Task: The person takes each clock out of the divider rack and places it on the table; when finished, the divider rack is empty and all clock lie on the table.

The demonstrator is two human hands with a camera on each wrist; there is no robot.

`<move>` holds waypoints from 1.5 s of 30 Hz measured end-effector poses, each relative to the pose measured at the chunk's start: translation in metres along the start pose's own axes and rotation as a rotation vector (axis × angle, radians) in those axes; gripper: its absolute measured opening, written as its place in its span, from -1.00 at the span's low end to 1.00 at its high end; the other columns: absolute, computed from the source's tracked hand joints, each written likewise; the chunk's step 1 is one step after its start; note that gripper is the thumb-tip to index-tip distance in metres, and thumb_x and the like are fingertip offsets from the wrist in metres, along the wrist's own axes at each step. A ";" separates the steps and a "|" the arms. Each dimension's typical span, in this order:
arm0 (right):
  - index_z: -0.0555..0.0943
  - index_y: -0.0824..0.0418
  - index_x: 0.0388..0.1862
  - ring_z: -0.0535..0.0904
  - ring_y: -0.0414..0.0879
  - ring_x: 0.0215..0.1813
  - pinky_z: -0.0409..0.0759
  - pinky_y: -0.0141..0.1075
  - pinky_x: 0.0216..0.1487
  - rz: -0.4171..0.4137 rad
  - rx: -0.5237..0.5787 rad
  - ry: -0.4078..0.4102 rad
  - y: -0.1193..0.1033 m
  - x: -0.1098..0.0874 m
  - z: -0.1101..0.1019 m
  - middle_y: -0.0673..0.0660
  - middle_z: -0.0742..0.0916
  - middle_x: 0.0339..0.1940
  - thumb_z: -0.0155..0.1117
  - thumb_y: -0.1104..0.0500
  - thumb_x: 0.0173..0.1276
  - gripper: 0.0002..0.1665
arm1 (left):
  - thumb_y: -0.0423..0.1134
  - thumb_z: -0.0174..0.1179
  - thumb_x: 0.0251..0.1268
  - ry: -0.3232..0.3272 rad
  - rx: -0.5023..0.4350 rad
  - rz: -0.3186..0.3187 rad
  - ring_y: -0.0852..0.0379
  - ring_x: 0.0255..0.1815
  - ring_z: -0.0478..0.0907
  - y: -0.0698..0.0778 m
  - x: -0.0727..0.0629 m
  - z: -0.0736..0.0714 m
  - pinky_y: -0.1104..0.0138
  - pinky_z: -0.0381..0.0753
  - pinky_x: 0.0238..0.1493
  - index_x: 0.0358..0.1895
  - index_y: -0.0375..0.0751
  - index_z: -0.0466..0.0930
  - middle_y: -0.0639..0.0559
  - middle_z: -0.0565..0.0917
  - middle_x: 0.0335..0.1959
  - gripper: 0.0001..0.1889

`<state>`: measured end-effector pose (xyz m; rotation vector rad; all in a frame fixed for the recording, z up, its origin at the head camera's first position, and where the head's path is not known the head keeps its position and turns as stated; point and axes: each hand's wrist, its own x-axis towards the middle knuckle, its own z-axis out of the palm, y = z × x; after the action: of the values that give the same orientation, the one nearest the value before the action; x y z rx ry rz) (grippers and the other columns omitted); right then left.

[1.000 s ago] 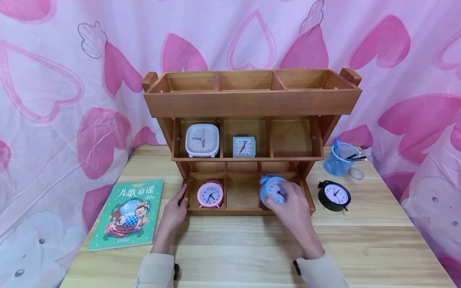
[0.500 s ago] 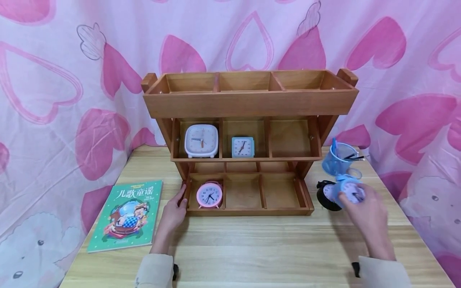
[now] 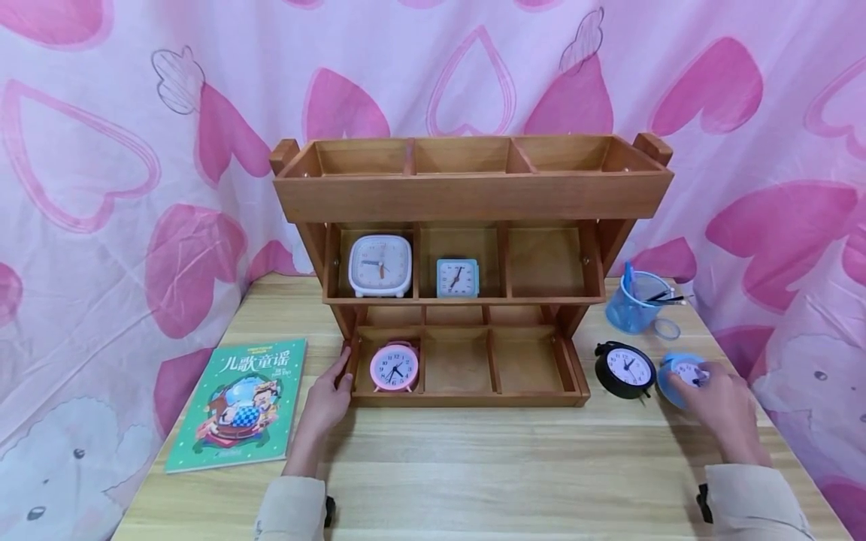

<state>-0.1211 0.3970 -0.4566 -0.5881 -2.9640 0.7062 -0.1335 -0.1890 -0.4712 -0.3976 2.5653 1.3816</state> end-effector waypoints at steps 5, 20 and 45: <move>0.14 0.66 0.36 0.25 0.52 0.08 0.42 0.42 0.01 0.027 0.019 -0.088 0.006 0.004 0.006 0.69 0.30 0.15 0.13 -0.23 0.41 0.03 | -0.22 -0.19 0.62 0.007 0.008 0.009 -0.26 0.58 -0.04 -0.001 0.000 0.001 -0.13 0.10 0.48 0.59 0.10 0.01 -0.19 0.02 0.60 -0.44; 0.34 0.54 0.29 0.20 0.58 0.27 0.26 0.45 0.17 -0.174 0.144 0.204 -0.049 -0.032 0.011 0.67 0.26 0.32 0.17 0.05 0.40 -0.31 | -0.22 -0.18 0.61 0.012 0.007 0.022 -0.26 0.58 -0.01 -0.001 -0.002 0.001 -0.12 0.12 0.48 0.59 0.11 0.03 -0.20 0.05 0.60 -0.44; 0.52 0.07 0.33 0.24 0.27 0.46 0.32 0.16 0.41 -0.792 -0.023 -0.182 -0.321 -0.110 0.168 0.20 0.47 0.42 0.25 -0.22 0.32 -0.32 | -0.21 -0.21 0.62 0.001 -0.017 -0.010 -0.25 0.59 -0.05 -0.001 0.000 0.000 -0.13 0.07 0.49 0.59 0.16 0.01 -0.16 0.03 0.61 -0.44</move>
<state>-0.1528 0.0195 -0.4594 0.6633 -2.9634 0.6444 -0.1332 -0.1899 -0.4718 -0.4137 2.5506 1.4011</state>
